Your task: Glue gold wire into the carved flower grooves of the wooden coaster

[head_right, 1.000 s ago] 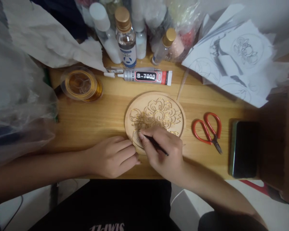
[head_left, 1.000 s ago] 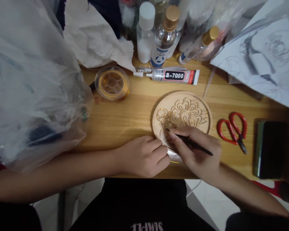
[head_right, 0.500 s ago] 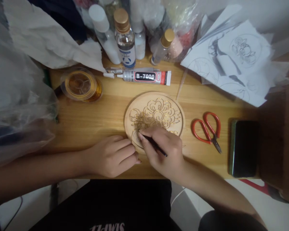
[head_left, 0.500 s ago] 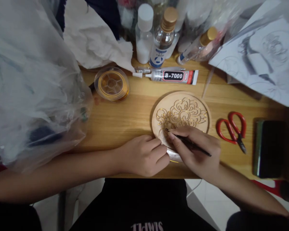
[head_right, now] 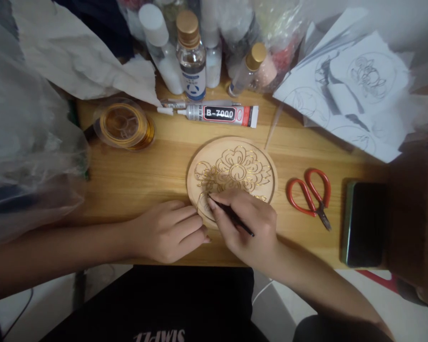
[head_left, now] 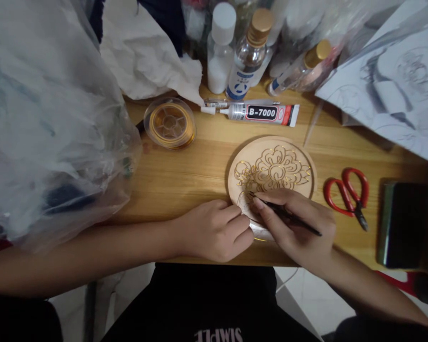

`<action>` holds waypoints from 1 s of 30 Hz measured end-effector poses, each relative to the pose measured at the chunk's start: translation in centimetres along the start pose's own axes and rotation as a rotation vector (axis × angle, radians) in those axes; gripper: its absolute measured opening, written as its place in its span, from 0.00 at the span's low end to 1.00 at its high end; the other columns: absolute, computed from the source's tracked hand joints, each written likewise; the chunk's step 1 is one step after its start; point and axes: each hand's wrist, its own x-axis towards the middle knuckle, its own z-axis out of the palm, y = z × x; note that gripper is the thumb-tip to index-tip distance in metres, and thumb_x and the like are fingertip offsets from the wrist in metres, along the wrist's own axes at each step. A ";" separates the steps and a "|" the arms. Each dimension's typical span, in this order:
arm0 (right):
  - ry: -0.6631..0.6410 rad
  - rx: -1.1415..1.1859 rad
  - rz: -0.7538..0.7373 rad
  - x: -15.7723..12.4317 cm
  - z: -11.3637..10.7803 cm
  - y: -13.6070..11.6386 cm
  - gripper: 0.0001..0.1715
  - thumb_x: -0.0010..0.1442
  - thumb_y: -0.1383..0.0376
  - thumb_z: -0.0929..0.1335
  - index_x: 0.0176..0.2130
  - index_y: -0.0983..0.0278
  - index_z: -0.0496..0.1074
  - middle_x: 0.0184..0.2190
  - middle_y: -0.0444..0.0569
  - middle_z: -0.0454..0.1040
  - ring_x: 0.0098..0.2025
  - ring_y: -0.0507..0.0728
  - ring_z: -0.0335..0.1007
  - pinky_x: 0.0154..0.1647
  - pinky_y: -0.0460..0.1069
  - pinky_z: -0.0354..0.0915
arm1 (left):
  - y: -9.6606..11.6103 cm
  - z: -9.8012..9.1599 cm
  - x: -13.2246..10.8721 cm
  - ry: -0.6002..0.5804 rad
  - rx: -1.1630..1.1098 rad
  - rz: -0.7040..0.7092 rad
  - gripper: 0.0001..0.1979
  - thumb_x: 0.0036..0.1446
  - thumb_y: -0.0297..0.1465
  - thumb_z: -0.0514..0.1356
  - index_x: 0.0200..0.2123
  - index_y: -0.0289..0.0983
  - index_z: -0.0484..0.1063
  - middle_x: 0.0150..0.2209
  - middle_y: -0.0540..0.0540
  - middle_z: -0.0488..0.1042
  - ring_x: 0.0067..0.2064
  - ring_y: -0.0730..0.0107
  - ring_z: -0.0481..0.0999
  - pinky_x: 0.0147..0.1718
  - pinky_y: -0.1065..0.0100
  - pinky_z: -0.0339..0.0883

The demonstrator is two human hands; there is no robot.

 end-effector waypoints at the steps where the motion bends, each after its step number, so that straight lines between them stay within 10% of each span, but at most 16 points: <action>1: -0.001 -0.003 -0.002 0.0 0.0 0.0 0.15 0.52 0.76 0.69 0.39 0.62 0.72 0.31 0.46 0.77 0.31 0.52 0.74 0.31 0.47 0.72 | 0.0 0.0 0.0 0.003 -0.001 -0.003 0.12 0.57 0.25 0.55 0.22 0.36 0.62 0.21 0.51 0.65 0.25 0.72 0.65 0.22 0.68 0.56; 30: -0.021 -0.047 -0.066 0.4 -0.4 0.1 0.16 0.52 0.75 0.70 0.39 0.59 0.73 0.31 0.45 0.77 0.31 0.54 0.75 0.31 0.48 0.72 | 0.0 -0.1 0.0 0.007 0.002 -0.002 0.10 0.56 0.26 0.57 0.22 0.36 0.63 0.21 0.51 0.66 0.24 0.70 0.67 0.20 0.68 0.58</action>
